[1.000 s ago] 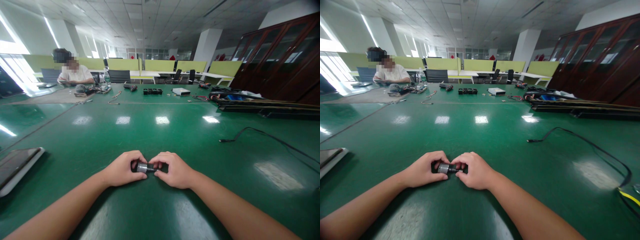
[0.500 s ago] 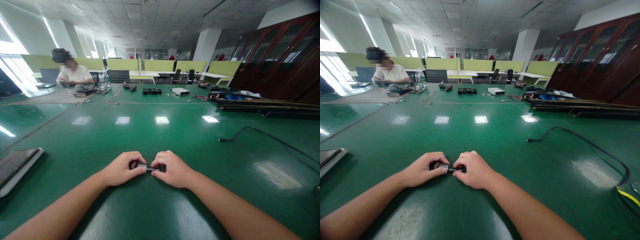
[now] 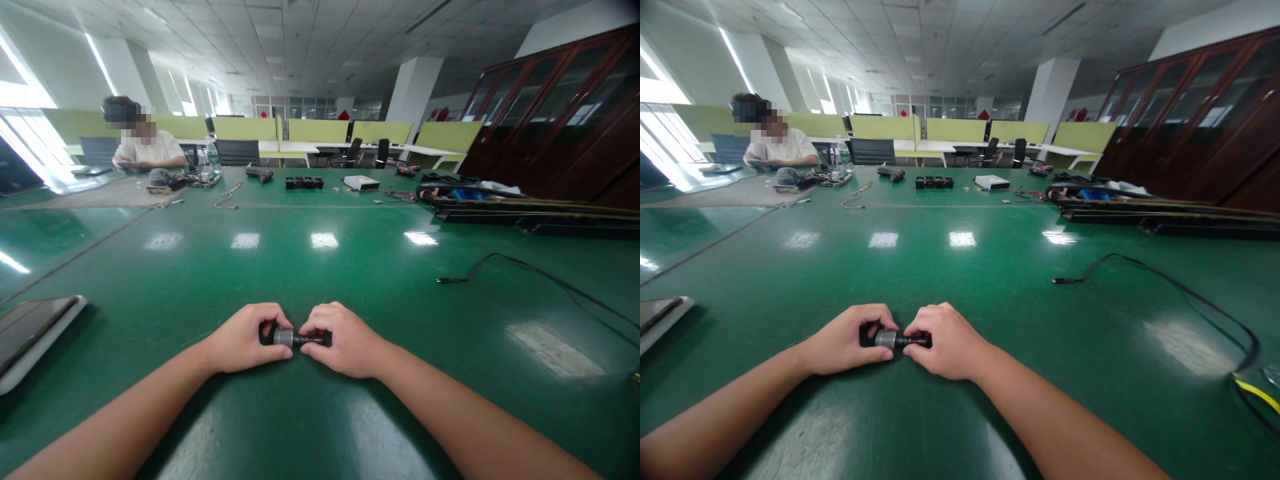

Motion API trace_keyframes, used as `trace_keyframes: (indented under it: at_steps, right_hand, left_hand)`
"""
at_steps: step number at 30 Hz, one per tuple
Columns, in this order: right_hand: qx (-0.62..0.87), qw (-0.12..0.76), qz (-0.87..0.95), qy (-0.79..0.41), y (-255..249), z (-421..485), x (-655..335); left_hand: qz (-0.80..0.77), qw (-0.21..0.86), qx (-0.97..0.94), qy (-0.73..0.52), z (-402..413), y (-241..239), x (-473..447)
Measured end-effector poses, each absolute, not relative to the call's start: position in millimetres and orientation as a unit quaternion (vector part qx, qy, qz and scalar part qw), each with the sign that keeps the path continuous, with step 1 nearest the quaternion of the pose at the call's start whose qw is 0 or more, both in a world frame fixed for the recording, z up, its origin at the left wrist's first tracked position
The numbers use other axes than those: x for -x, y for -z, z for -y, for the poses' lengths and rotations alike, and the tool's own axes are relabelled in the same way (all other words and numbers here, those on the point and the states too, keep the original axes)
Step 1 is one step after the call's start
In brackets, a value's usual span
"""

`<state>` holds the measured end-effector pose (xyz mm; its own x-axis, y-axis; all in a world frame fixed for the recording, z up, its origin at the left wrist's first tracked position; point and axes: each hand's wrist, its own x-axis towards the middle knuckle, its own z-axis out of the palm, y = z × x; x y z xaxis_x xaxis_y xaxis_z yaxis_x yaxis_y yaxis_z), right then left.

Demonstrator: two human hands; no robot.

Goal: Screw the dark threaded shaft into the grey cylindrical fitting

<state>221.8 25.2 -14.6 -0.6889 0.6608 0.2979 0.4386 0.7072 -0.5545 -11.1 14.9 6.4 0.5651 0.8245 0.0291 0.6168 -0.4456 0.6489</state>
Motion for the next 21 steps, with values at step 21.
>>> trace_keyframes:
  at_steps: [21]
  right_hand:
    - [0.291,0.251,0.894,-0.231,15.4,-25.3,-221.8]
  left_hand:
    - [-0.415,0.276,-0.85,-0.17,-14.7,-7.0,10.7]
